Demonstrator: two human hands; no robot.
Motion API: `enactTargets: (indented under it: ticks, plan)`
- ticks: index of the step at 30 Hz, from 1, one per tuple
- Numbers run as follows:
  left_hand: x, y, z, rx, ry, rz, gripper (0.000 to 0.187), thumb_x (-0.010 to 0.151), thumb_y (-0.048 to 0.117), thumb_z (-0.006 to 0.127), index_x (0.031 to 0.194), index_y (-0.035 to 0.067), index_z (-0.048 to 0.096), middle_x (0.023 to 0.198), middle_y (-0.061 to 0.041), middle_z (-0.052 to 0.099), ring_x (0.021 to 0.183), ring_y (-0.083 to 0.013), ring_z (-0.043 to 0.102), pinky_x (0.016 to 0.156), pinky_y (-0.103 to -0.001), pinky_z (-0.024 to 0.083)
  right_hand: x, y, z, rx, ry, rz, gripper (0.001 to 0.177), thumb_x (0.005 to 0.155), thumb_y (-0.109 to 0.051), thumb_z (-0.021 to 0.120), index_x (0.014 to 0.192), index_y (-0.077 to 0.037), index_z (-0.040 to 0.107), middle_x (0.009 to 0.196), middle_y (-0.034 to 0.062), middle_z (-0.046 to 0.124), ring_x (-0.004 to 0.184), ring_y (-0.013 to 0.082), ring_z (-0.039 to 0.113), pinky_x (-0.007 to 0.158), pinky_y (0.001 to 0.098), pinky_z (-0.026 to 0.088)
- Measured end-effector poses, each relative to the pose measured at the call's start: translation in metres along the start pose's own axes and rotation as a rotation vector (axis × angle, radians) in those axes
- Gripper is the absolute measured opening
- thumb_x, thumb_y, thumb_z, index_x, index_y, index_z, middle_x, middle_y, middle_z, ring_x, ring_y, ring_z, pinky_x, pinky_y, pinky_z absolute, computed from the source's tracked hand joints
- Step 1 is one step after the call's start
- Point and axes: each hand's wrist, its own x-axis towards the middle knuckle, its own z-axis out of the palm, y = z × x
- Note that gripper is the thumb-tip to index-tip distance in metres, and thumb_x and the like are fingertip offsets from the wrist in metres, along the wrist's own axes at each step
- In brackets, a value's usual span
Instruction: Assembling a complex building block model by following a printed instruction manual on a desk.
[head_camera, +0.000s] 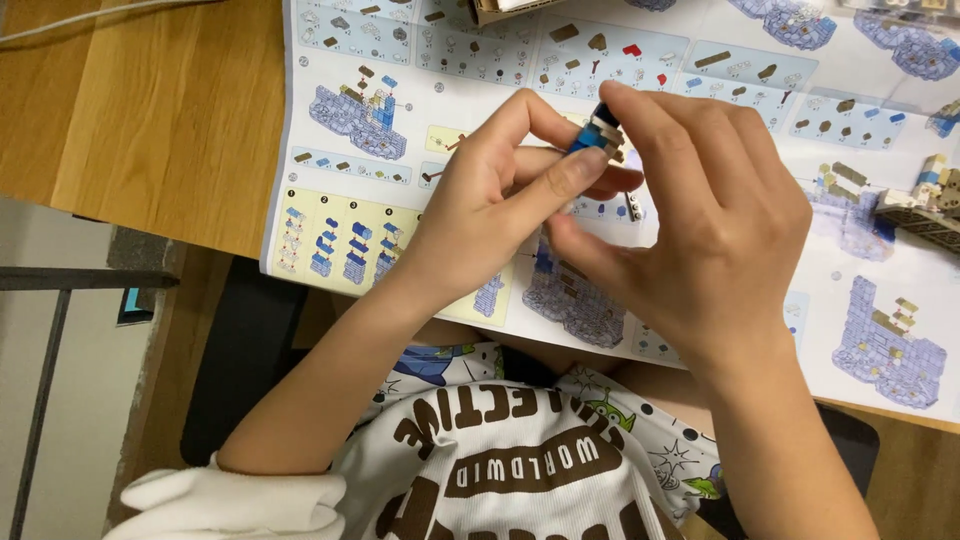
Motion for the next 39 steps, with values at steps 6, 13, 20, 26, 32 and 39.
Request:
enactTargets:
  ticks: [6,13,20,26,32,39]
  plan:
    - [0.005,-0.006,-0.005,0.052,-0.023,-0.109,0.020,0.093,0.029,0.054,0.093,0.012,0.044,0.092,-0.017,0.074,0.092,-0.0193,0.072,0.078,-0.027,0.053,0.005,0.013,0.001,0.009,0.012,-0.125,0.040,0.102,-0.034,0.073,0.122,0.000,0.067,0.110,0.0151,0.073,0.093,0.0326,0.072,0.077,0.0398,0.052]
    - [0.014,-0.021,-0.029,0.068,0.072,-0.003,0.014,0.098,0.021,0.051,0.097,0.008,0.045,0.101,-0.018,0.073,0.091,-0.0258,0.075,0.071,-0.030,0.062,0.025,0.038,-0.010,0.060,-0.354,0.008,0.096,0.078,-0.041,0.086,0.148,0.004,0.039,0.140,0.0258,0.055,0.119,0.0371,0.055,0.099,0.0458,0.048]
    - [0.007,-0.016,-0.030,0.056,0.240,0.017,0.017,0.099,0.024,0.047,0.103,0.007,0.043,0.076,-0.010,0.061,0.065,-0.0187,0.061,0.064,-0.030,0.058,0.005,0.077,-0.011,0.084,-0.457,0.094,0.024,0.090,-0.002,0.074,0.114,-0.007,0.077,0.105,0.0103,0.069,0.091,0.0318,0.054,0.071,0.0418,0.047]
    - [0.008,-0.023,-0.029,0.162,0.091,-0.044,0.015,0.098,0.020,0.047,0.102,0.006,0.045,0.069,-0.004,0.056,0.060,-0.0128,0.052,0.057,-0.026,0.048,0.004,0.074,0.007,0.024,-0.386,0.005,0.016,0.092,-0.010,0.080,0.108,-0.010,0.079,0.097,0.0073,0.068,0.086,0.0287,0.054,0.060,0.0389,0.046]
    - [0.007,-0.011,-0.019,0.371,0.033,-0.118,0.023,0.096,0.028,0.050,0.105,0.008,0.053,0.076,-0.003,0.058,0.062,-0.0089,0.051,0.054,-0.023,0.048,0.008,0.055,-0.004,0.338,-0.339,0.260,0.007,0.095,-0.007,0.071,0.101,-0.009,0.075,0.091,0.0048,0.067,0.080,0.0208,0.052,0.071,0.0350,0.040]
    - [0.009,-0.016,-0.005,0.466,-0.129,-0.031,0.017,0.097,0.023,0.054,0.108,0.010,0.056,0.073,0.004,0.052,0.049,-0.0049,0.036,0.044,-0.022,0.029,-0.008,0.035,-0.018,0.756,-0.262,0.710,0.010,0.083,0.000,0.074,0.093,-0.001,0.073,0.086,0.0097,0.073,0.076,0.0137,0.068,0.068,0.0219,0.058]
